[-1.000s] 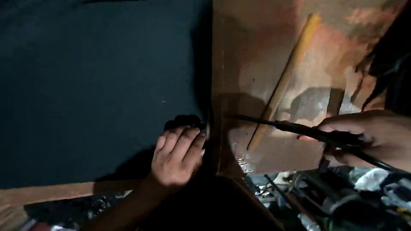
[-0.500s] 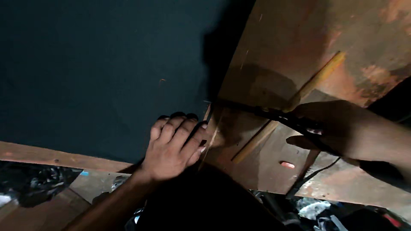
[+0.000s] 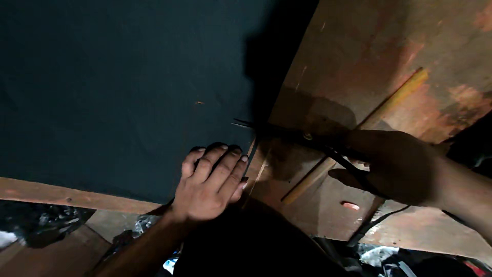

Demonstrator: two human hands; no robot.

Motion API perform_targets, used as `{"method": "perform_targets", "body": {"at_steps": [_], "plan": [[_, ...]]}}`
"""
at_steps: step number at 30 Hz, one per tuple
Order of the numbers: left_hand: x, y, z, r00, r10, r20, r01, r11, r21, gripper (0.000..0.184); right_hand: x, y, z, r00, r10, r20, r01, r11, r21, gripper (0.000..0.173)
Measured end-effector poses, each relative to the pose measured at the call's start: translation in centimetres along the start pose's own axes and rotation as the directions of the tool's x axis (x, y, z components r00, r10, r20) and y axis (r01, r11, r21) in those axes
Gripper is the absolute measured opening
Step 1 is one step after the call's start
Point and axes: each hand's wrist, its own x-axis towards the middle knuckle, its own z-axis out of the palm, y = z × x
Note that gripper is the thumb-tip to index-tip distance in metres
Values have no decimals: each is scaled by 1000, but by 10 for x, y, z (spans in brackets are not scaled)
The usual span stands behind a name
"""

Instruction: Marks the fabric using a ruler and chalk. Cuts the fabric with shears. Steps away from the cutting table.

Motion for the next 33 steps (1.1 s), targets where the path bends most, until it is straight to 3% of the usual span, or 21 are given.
{"method": "perform_targets", "body": {"at_steps": [4,11,16,25,29,33], "plan": [[1,0,-1,1000,-7,2,7,1000,13,37,-1,-7,3,1000,25,-4,-25,999,-33,38],[0,1,-1,1000,-19,16,19,1000,18,37,-4,-1,12,984,-116,-138,106,991,-79,32],[1,1,-1,1000,-26,9,25,1000,13,37,0,-14,5,996,-53,-72,47,995,-83,48],[0,2,-2,1000,-24,13,24,1000,16,35,15,-27,9,992,-96,-79,88,991,-97,39],[1,1,-2,1000,-20,5,19,999,25,35,15,-34,3,1000,-21,1,21,998,-56,46],[1,1,-1,1000,-24,-2,24,1000,13,34,23,-45,7,999,-43,-33,42,999,-30,53]]}}
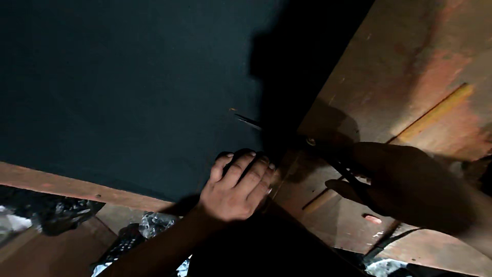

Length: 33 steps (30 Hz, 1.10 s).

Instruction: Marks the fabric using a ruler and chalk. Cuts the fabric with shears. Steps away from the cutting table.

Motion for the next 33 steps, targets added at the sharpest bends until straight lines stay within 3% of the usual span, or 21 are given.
{"method": "perform_targets", "body": {"at_steps": [5,12,17,19,22,24,27,30,33], "plan": [[0,0,0,1000,-1,-7,1,1000,1,33,7,0,7,994,-96,-60,93,994,-62,48],[0,0,0,1000,2,-4,-2,1000,-14,32,8,-13,2,999,-24,-29,22,999,-49,50],[-1,-2,-1,1000,8,-8,-8,1000,-26,30,12,-15,5,986,-116,-118,103,989,-107,45],[-2,-2,-1,1000,2,-9,-3,999,-32,30,10,-18,2,995,-65,-77,58,995,-86,44],[3,-2,-14,997,-12,79,21,992,-122,35,-9,-22,-9,986,126,109,-128,992,15,44],[10,-6,-37,985,-9,170,54,964,-262,42,-41,-22,-6,983,161,84,-167,983,73,51],[11,-28,-68,993,4,121,46,911,-410,35,-103,-34,17,956,265,125,-289,924,250,53],[0,-70,-85,997,63,55,-33,903,-428,27,-146,-82,54,953,254,167,-304,807,506,39],[-15,-115,-96,986,166,28,-147,928,-342,24,-163,-152,122,957,258,130,-272,657,703,38]]}}
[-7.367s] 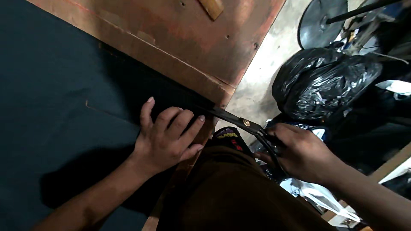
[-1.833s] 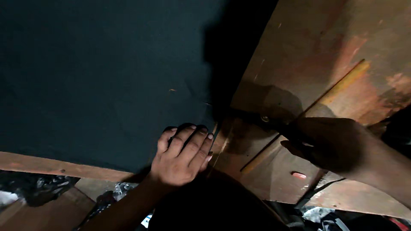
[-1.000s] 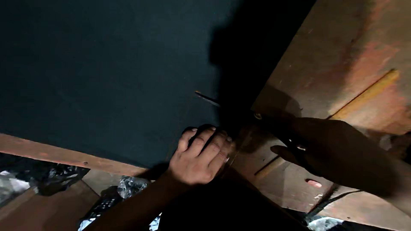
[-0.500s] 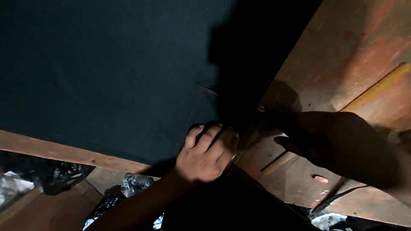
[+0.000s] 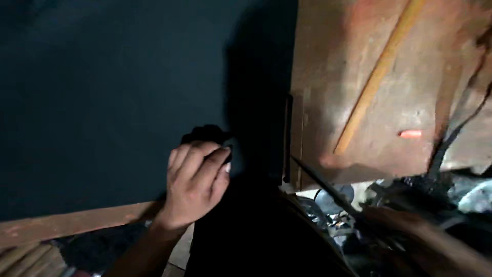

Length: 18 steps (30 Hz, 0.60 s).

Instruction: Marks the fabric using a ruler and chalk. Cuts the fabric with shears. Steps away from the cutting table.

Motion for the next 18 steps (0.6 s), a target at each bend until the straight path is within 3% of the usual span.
{"method": "perform_targets", "body": {"at_steps": [3,6,8,10,13,18], "plan": [[-18,-26,-16,989,143,34,-145,987,69,23,-12,-1,106,996,74,-44,-55,938,343,42],[-34,-33,-23,967,232,105,-241,967,85,28,-15,-9,183,992,99,-74,-52,878,476,41],[-44,-28,-22,952,270,142,-282,957,65,31,-10,-11,221,991,110,-80,-50,841,538,49],[-52,-21,-13,946,298,124,-308,949,71,30,5,-14,247,987,122,-106,-40,820,571,65],[-63,-14,6,947,310,89,-319,939,127,28,34,-24,264,979,114,-168,16,781,624,73],[-73,-12,25,955,296,-17,-287,939,191,23,73,-53,275,944,72,-321,140,796,589,70]]}}
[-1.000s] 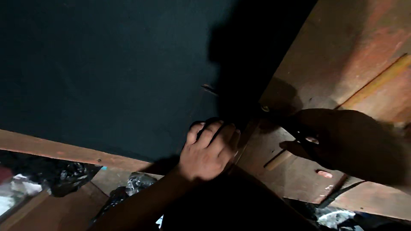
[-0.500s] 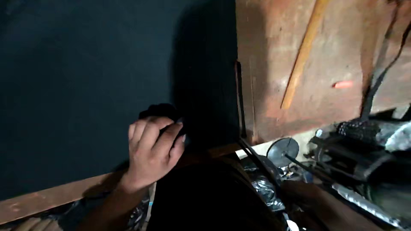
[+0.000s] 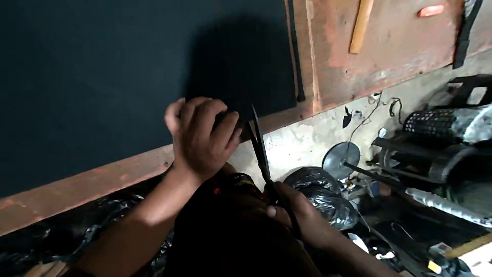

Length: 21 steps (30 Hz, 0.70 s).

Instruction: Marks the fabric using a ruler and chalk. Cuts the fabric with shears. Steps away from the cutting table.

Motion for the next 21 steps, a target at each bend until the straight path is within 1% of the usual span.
{"method": "perform_targets", "body": {"at_steps": [2,4,6,8,12,17,21], "plan": [[-1,-1,1,999,5,-36,-5,1000,2,20,4,-1,11,999,-2,-51,3,1000,26,64],[-1,-2,1,999,10,-47,-9,1000,9,17,7,-5,17,997,30,-75,-24,997,79,62],[-1,-2,2,999,6,-47,-5,1000,22,15,9,-11,20,994,68,-83,-58,992,113,57],[-2,-2,2,999,0,-35,2,999,32,14,11,-13,22,993,70,-94,-58,990,130,54],[0,-1,-1,1000,-5,-12,5,1000,29,12,16,-19,21,994,37,-105,-25,993,112,54],[0,-2,-2,1000,-1,-3,1,1000,13,13,16,-24,23,988,62,-139,-52,996,72,52],[1,-3,-4,1000,-7,14,7,1000,5,10,12,-23,25,984,42,-172,-32,998,62,41]]}}
